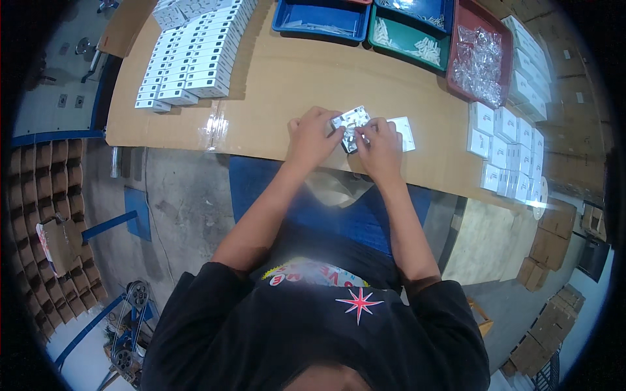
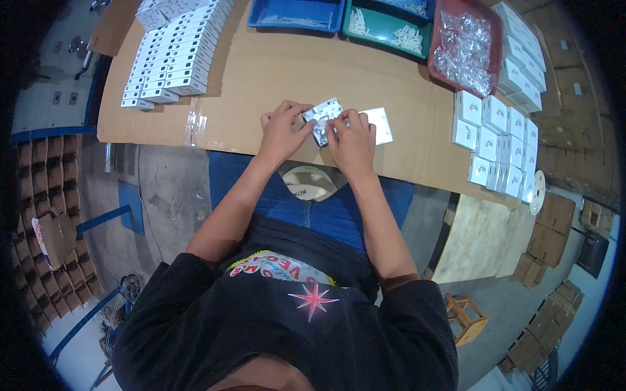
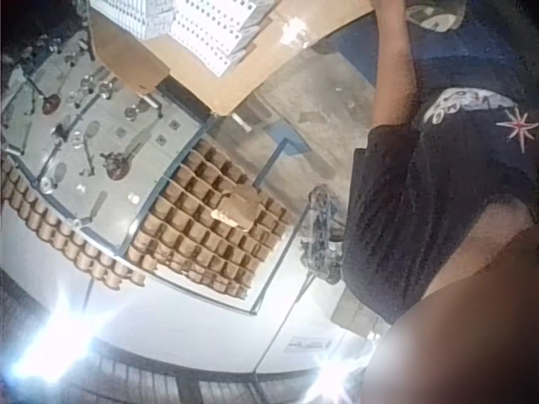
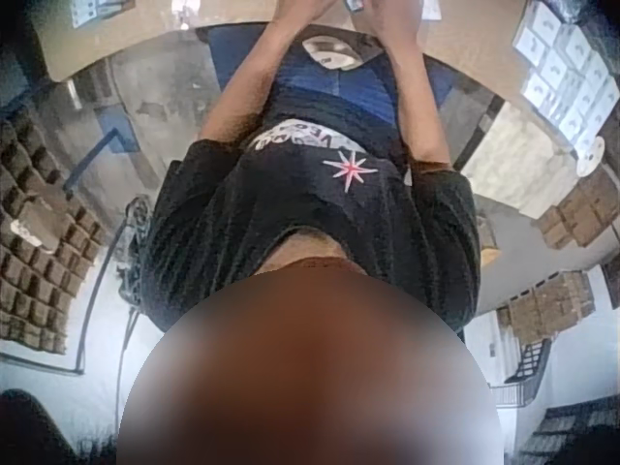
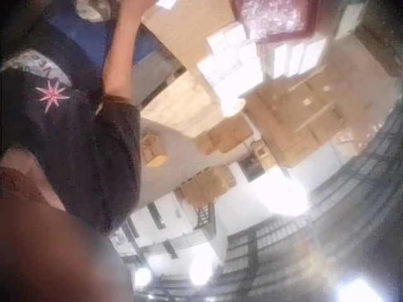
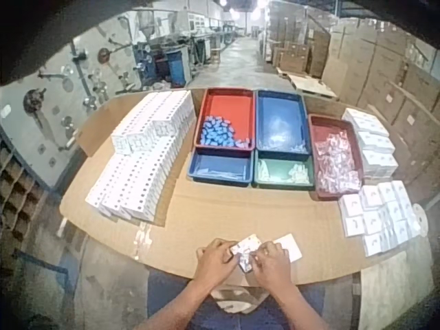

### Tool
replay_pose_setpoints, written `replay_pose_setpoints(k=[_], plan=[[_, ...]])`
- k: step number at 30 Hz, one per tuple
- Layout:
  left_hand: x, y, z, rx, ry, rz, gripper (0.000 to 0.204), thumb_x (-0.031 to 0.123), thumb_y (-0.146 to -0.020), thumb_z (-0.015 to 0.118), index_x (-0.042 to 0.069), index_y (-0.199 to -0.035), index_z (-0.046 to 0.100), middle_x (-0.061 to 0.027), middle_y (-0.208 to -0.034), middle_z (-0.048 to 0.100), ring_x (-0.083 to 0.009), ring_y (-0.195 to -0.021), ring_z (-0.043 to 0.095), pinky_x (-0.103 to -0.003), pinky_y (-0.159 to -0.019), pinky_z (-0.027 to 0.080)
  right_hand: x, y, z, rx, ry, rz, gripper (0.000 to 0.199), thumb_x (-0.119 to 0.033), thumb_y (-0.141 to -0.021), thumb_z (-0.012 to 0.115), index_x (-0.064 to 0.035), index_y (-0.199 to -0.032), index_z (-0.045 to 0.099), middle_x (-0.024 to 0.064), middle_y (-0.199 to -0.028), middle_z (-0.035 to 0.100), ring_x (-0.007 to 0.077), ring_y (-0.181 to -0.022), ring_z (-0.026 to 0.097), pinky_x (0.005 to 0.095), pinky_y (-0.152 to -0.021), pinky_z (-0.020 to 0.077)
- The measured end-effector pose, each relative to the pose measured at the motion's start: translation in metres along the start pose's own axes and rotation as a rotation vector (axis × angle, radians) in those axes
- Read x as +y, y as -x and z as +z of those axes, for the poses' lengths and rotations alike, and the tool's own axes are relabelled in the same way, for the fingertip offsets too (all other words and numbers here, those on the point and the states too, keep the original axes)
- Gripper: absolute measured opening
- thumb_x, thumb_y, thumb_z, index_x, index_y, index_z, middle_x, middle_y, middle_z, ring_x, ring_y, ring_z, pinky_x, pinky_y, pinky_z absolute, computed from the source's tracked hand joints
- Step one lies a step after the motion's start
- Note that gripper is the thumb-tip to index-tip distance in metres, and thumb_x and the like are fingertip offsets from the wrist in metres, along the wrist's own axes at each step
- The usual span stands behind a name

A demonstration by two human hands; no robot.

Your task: Assembling small boxes, inserting components, and stacking completed boxes at a workbench.

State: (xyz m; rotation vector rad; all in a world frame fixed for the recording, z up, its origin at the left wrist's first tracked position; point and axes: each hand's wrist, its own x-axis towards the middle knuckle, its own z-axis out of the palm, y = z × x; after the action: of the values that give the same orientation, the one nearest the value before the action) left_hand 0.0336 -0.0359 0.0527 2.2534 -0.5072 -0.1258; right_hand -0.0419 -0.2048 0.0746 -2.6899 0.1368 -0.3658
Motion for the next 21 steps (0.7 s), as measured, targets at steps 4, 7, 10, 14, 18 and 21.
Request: replay_pose_setpoints(k=[4,7,10,14,18,21], plan=[[0.007,0.001,-0.004,-0.048,-0.024,0.002,0.037,0.031,-0.084,0.078,0.017,-0.118,0.074,-0.0040,-0.112,0.067,-0.0210,-0.108,0.062,-0.041,-0.093,0.034,-0.001,0.010,-0.008,-0.071,0.020,-0.024,0.026,-0.020,-0.090,0.069,-0.0121,-0.114,0.077,0.0053,-0.113,0.062,0.0235,-0.106,0.056,0.0431,-0.086,0.0400],[0.004,0.000,-0.001,-0.026,-0.070,0.010,0.043,0.035,-0.084,0.080,0.017,-0.122,0.072,-0.0015,-0.111,0.065,-0.0183,-0.094,0.061,-0.040,-0.093,0.032,-0.003,0.013,-0.011,-0.094,0.046,-0.100,0.033,-0.019,-0.090,0.069,-0.0126,-0.122,0.073,0.0054,-0.115,0.062,0.0235,-0.107,0.057,0.0430,-0.088,0.0401],[0.003,0.000,0.000,-0.034,-0.051,-0.004,0.045,0.035,-0.083,0.081,0.017,-0.123,0.072,-0.0020,-0.111,0.065,-0.0194,-0.095,0.061,-0.040,-0.093,0.032,0.002,0.017,-0.015,-0.113,0.022,-0.085,0.037,-0.016,-0.090,0.068,-0.0129,-0.126,0.071,0.0047,-0.116,0.063,0.0238,-0.106,0.057,0.0426,-0.089,0.0402],[0.007,0.001,-0.003,-0.027,-0.035,0.025,0.044,0.034,-0.084,0.080,0.016,-0.124,0.071,-0.0033,-0.113,0.065,-0.0204,-0.102,0.061,-0.041,-0.094,0.032,0.010,0.012,-0.017,-0.047,-0.110,-0.056,0.037,-0.012,-0.089,0.067,-0.0125,-0.126,0.071,0.0049,-0.115,0.065,0.0253,-0.103,0.059,0.0420,-0.089,0.0418],[0.007,0.002,-0.007,-0.072,0.000,-0.009,0.047,0.036,-0.085,0.079,0.016,-0.127,0.070,-0.0052,-0.115,0.066,-0.0222,-0.111,0.060,-0.042,-0.095,0.032,0.020,0.002,-0.018,0.068,-0.243,-0.009,0.029,-0.008,-0.088,0.067,-0.0107,-0.116,0.073,0.0065,-0.107,0.067,0.0275,-0.099,0.062,0.0413,-0.085,0.0447],[0.000,0.002,-0.004,-0.048,0.034,-0.019,0.056,0.042,-0.079,0.083,0.017,-0.128,0.071,-0.0007,-0.110,0.064,-0.0175,-0.094,0.059,-0.039,-0.094,0.030,0.029,-0.010,-0.018,0.099,-0.279,0.033,0.021,-0.008,-0.088,0.067,-0.0099,-0.107,0.074,0.0065,-0.102,0.069,0.0275,-0.096,0.064,0.0413,-0.084,0.0459]])
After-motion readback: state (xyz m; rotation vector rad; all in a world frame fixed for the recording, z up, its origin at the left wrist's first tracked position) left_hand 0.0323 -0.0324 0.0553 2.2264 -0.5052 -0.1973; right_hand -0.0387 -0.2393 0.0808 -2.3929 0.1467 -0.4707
